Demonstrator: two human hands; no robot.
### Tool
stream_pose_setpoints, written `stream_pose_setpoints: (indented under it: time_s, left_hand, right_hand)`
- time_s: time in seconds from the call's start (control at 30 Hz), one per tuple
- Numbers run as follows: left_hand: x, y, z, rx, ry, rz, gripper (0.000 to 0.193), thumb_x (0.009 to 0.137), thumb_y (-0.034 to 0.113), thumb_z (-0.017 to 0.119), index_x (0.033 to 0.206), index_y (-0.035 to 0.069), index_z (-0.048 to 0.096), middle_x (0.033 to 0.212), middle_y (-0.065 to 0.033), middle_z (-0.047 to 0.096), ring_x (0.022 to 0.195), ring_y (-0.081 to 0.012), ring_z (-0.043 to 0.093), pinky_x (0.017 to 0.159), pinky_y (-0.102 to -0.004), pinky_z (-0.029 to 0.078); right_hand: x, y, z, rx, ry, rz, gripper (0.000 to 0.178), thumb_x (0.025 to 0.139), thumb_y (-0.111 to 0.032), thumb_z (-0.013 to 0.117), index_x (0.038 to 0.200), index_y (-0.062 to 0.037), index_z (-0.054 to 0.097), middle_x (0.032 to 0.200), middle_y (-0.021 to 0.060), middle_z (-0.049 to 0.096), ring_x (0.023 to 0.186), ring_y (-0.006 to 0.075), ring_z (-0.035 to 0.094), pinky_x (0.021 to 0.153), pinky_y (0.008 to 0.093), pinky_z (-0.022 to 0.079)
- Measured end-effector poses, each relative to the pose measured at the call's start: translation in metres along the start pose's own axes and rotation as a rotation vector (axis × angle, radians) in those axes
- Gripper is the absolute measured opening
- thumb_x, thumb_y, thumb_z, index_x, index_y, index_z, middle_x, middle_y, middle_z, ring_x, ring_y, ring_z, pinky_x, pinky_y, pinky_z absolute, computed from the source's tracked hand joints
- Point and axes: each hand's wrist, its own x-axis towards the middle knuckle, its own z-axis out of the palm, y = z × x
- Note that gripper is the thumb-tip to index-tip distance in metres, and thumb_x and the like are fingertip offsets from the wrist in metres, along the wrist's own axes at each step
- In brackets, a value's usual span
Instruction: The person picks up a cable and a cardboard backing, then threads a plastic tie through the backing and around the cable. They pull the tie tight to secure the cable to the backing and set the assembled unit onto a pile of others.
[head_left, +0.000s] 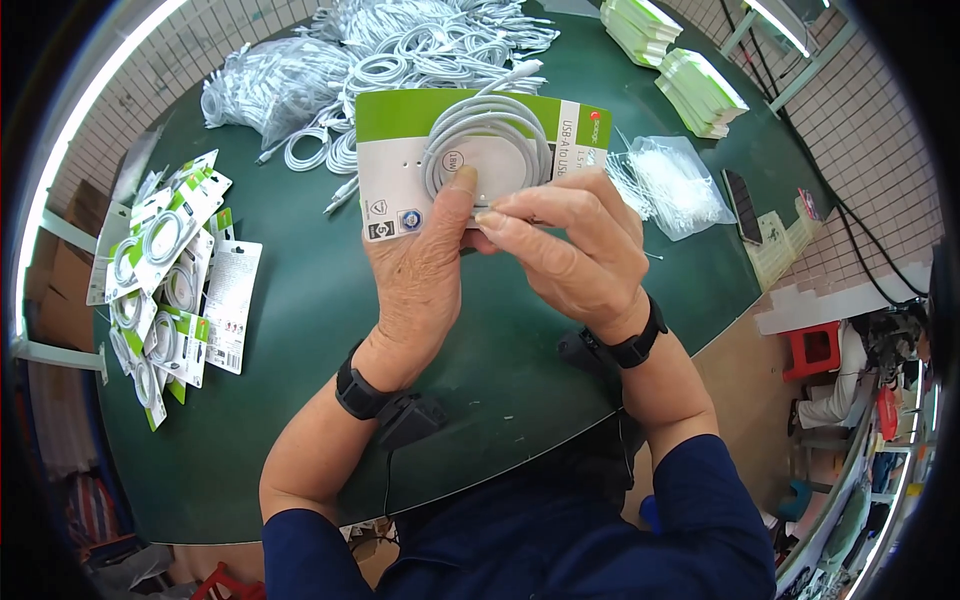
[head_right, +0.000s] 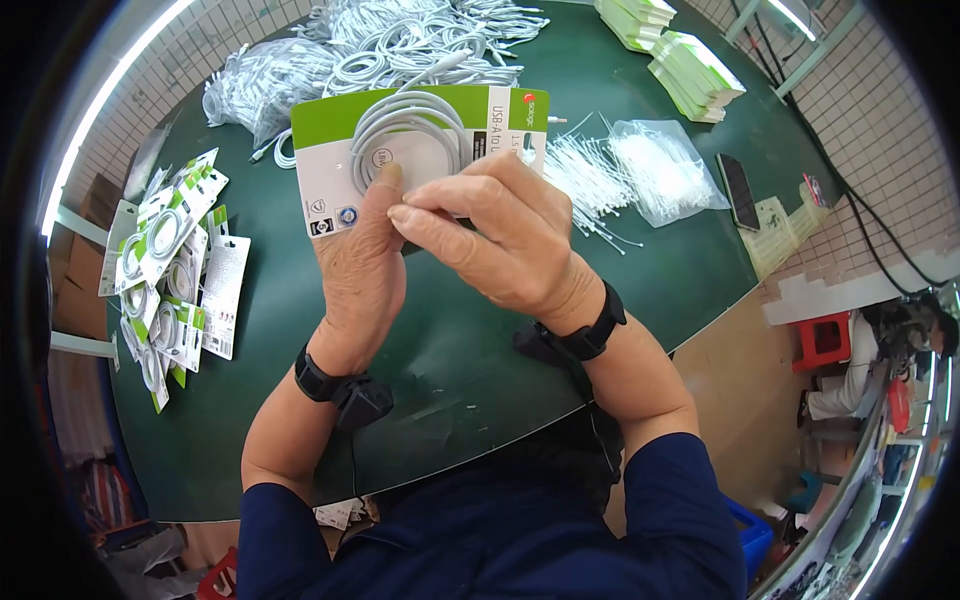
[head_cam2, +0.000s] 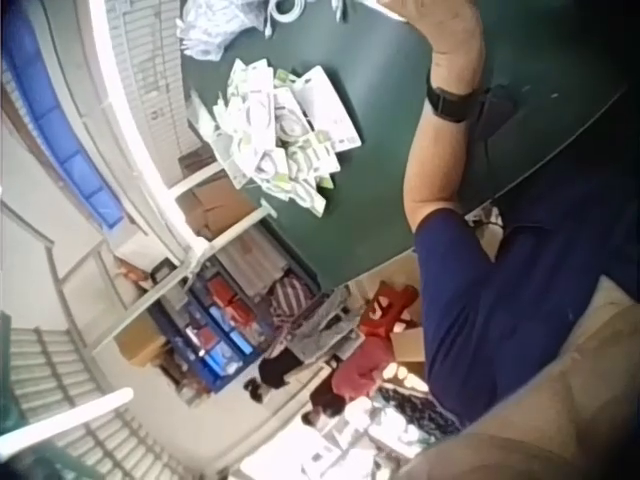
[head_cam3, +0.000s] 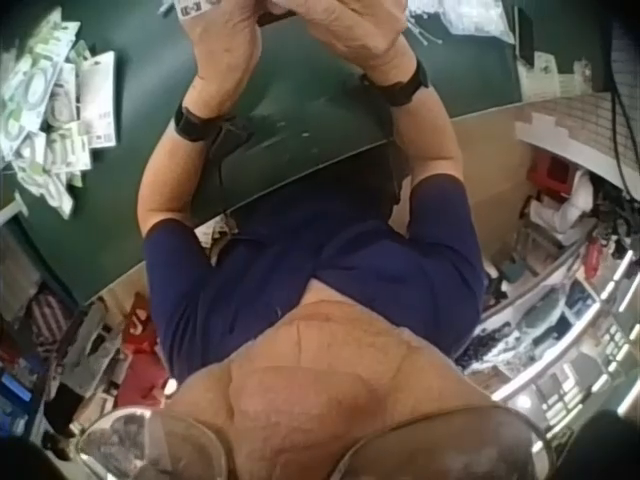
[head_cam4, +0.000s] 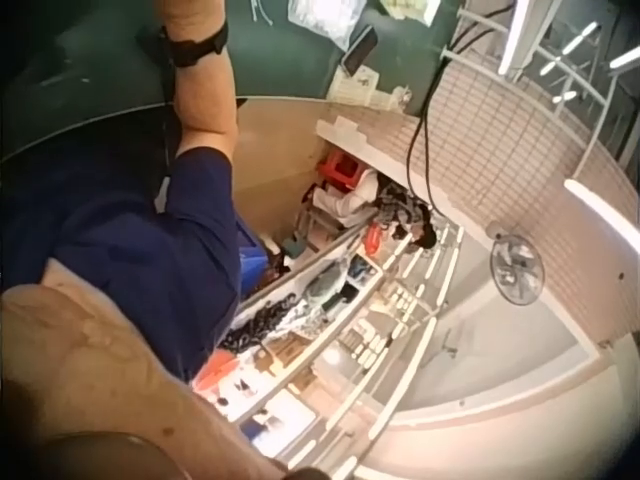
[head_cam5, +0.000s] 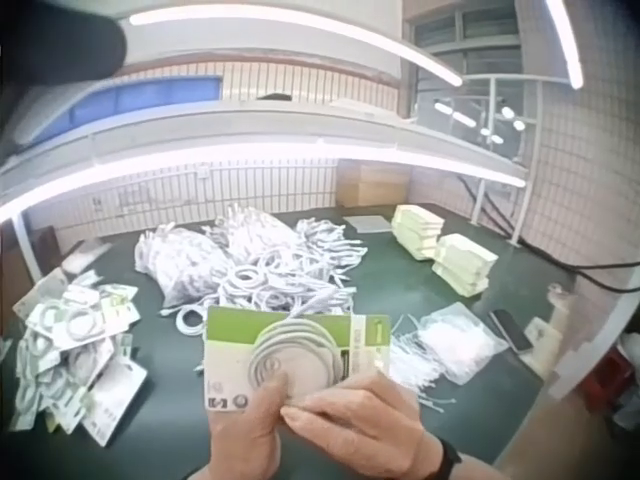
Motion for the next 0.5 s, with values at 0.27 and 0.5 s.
stream_pose_setpoints:
  time_s: [0.27,0.5]
  left_hand:
    - [-0.0001,0.0105,0.003,-0.011,0.012,0.018,0.027,0.094,0.007,0.068,0.118,-0.002,0.059,0.095,-0.0076,0.067,0.065,-0.0109,0.063,0.051,-0.0228,0.052]
    - [-0.0008,0.0101,0.004,-0.014,0.035,0.019,0.029,0.094,0.006,0.068,0.12,-0.001,0.058,0.097,-0.0078,0.067,0.067,-0.0109,0.064,0.052,-0.0225,0.053]
  right_hand:
    - [0.0018,-0.0042,-0.0033,0.022,0.025,0.003,0.04,0.07,0.002,0.085,0.105,-0.0141,0.075,0.101,0.0037,0.073,0.081,0.0205,0.066,0.065,0.0294,0.053]
    - [0.0024,-0.0023,-0.0031,0.044,0.045,0.002,0.038,0.072,0.002,0.085,0.105,-0.0125,0.075,0.1,0.0041,0.073,0.079,0.0209,0.065,0.064,0.0299,0.051]
